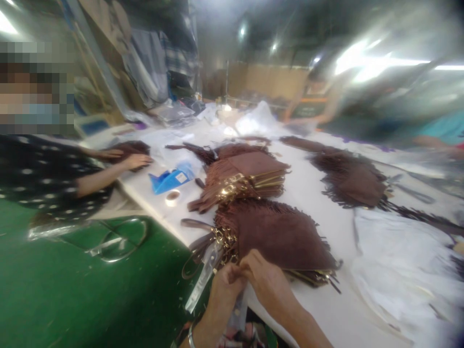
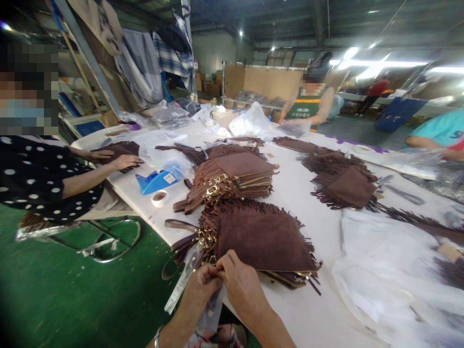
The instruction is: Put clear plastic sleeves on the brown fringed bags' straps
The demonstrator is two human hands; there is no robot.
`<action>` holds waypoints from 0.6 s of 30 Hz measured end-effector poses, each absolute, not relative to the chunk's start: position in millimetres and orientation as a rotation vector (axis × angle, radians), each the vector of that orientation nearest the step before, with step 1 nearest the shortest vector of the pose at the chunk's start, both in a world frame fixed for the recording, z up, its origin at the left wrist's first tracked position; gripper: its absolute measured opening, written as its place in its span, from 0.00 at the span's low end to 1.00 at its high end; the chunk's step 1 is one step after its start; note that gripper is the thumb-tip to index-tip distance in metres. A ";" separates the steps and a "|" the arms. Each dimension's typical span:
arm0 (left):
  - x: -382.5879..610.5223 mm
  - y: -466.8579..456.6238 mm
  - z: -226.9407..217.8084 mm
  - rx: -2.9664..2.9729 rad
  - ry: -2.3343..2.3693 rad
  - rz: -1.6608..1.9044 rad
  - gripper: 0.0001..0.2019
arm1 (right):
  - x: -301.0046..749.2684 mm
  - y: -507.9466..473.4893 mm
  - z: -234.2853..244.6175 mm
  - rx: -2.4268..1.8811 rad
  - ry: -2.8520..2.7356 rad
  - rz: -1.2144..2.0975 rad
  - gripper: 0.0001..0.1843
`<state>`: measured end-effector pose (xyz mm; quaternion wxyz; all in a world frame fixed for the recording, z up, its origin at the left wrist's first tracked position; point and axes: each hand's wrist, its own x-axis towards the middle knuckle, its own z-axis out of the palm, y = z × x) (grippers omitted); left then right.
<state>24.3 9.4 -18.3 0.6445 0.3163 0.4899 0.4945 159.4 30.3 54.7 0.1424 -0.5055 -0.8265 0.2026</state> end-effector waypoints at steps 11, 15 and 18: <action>23.6 11.3 -30.8 0.652 1.095 1.124 0.11 | 163.6 31.1 46.0 -1.428 -2.258 0.650 0.19; 19.1 11.7 -28.6 0.525 0.984 1.090 0.15 | 167.3 29.7 42.0 -1.433 -2.207 0.703 0.18; 18.7 11.4 -23.2 0.460 0.937 1.096 0.15 | 169.3 27.0 42.7 -1.380 -2.198 0.725 0.19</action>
